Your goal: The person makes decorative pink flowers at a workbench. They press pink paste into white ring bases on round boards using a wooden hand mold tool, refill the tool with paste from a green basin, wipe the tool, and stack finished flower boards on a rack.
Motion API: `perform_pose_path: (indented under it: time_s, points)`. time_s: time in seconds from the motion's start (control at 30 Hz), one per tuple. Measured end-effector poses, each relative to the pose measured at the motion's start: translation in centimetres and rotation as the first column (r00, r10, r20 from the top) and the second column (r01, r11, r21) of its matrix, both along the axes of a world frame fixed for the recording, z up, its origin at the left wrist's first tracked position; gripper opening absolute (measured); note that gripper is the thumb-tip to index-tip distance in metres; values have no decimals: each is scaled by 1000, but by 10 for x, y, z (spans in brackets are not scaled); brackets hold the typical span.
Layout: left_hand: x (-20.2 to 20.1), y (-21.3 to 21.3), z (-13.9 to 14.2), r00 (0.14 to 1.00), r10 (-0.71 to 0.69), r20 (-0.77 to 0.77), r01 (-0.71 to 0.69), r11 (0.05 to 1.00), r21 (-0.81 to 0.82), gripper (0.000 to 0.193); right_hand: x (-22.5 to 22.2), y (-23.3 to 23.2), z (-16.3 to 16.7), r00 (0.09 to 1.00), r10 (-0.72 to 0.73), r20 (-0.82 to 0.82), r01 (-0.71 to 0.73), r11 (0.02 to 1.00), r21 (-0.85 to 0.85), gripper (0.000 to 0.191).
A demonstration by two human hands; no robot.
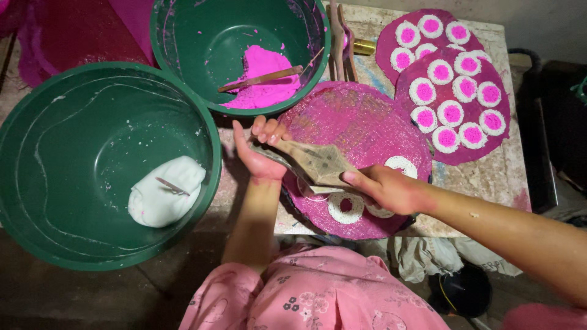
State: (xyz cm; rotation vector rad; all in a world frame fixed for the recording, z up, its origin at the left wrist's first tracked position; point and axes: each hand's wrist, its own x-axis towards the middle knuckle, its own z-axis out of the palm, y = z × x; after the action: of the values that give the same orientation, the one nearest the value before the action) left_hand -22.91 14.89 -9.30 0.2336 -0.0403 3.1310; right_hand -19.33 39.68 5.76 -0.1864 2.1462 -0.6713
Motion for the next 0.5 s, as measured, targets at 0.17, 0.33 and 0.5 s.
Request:
perform_pose_path:
  time_s: [0.17,0.33,0.5]
  points:
    - [-2,23,-10,994,-43,96,37,997,63,41,1,10,1,1000,4,-25,-2,997,82,81]
    - [-22,33,-4,998,-36,55,34,999,34,37,-3,13,2,963,39,-268,-12,995,99,73]
    - [-33,15,10,999,-21,43,21,1000,-13,40,-7,1,-5,949,78,-305,-20,982,189,68]
